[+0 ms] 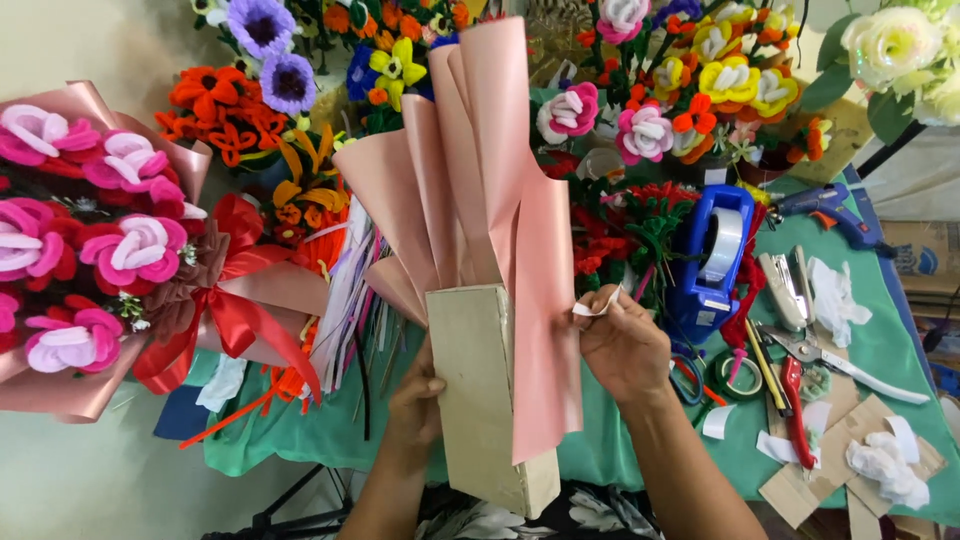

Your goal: The person wraps a rectangular block with pink paper, securing it with tape. They use scissors to cut the tape and adjust the paper folds around the block. The person then picks up a bouquet of pink flowers and places it into the wrapped block.

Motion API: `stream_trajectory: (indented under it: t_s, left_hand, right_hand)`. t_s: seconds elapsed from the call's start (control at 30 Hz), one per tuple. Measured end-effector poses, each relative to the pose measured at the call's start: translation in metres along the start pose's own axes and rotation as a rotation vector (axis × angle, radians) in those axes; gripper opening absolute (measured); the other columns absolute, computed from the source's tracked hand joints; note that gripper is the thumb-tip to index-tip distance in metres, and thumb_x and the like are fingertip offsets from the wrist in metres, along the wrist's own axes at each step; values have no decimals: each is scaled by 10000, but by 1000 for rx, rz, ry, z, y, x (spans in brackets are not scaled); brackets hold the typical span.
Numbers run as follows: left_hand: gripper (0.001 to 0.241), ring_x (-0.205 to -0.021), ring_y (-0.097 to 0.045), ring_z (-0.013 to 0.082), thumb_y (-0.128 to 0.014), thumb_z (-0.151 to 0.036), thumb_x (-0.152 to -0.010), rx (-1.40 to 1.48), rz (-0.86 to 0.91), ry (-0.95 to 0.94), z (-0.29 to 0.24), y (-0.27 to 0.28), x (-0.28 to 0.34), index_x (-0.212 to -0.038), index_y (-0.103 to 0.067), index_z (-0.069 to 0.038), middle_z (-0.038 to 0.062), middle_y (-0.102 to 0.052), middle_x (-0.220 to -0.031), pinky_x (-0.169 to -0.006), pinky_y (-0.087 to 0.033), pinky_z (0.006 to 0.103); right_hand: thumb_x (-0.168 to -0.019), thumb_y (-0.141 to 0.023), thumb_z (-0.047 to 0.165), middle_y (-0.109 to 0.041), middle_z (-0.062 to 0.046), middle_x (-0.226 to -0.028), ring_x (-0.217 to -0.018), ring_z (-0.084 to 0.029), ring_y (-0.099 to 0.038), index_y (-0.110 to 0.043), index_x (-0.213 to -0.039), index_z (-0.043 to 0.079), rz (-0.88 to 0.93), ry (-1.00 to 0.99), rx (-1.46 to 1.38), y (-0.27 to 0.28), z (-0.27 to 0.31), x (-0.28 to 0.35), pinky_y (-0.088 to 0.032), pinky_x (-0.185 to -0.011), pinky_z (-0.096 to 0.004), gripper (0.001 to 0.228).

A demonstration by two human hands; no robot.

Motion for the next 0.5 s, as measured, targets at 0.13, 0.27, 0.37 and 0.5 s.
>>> stream_trajectory:
  t_s: [0.13, 0.27, 0.37, 0.5]
  left_hand:
    - [911, -1262, -600, 326, -617, -98, -839, -161, -74, -56, -24, -17, 6, -1657, -222, -165, 156, -557, -1480, -978, -522, 495]
    - [949, -1216, -602, 276, -694, -83, -854, -287, -85, -223, -49, -23, 10, -1661, -207, -191, 127, -572, -1423, -983, -511, 443]
    - [989, -1342, -508, 280, -671, -24, -860, -392, -134, -311, -61, -19, 17, -1672, -131, -186, 118, -450, -1560, -1077, -455, 443]
    - [1055, -1462, -386, 287, -675, -36, -846, -575, -167, -398, -78, -28, 28, -1674, -37, -184, 99, -269, -1685, -1168, -390, 481]
  right_hand:
    - [-954, -639, 101, -689, -207, -964, -856, -329, -681, -672, -920, -9, -23, 68, 232, -21, 5, -2, -526, -874, -395, 120]
    - [-962, -641, 124, -708, -85, -918, -832, -202, -673, -699, -1011, 1, -144, 234, 674, -38, 24, 6, -522, -793, -317, 145]
    - [-964, -633, 122, -688, -54, -903, -818, -132, -616, -699, -1027, 3, -197, 339, 823, -47, 34, 12, -474, -764, -258, 150]
    - [-990, -657, 165, -683, -13, -898, -803, -89, -607, -685, -1060, 31, -256, 484, 858, -43, 51, 5, -464, -772, -212, 155]
Point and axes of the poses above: each hand's wrist, its own x-axis away from the middle knuckle, its own y-axis out of the back of the hand, z = x × y, the point moved 4 cm from there along -x, towards the middle knuckle
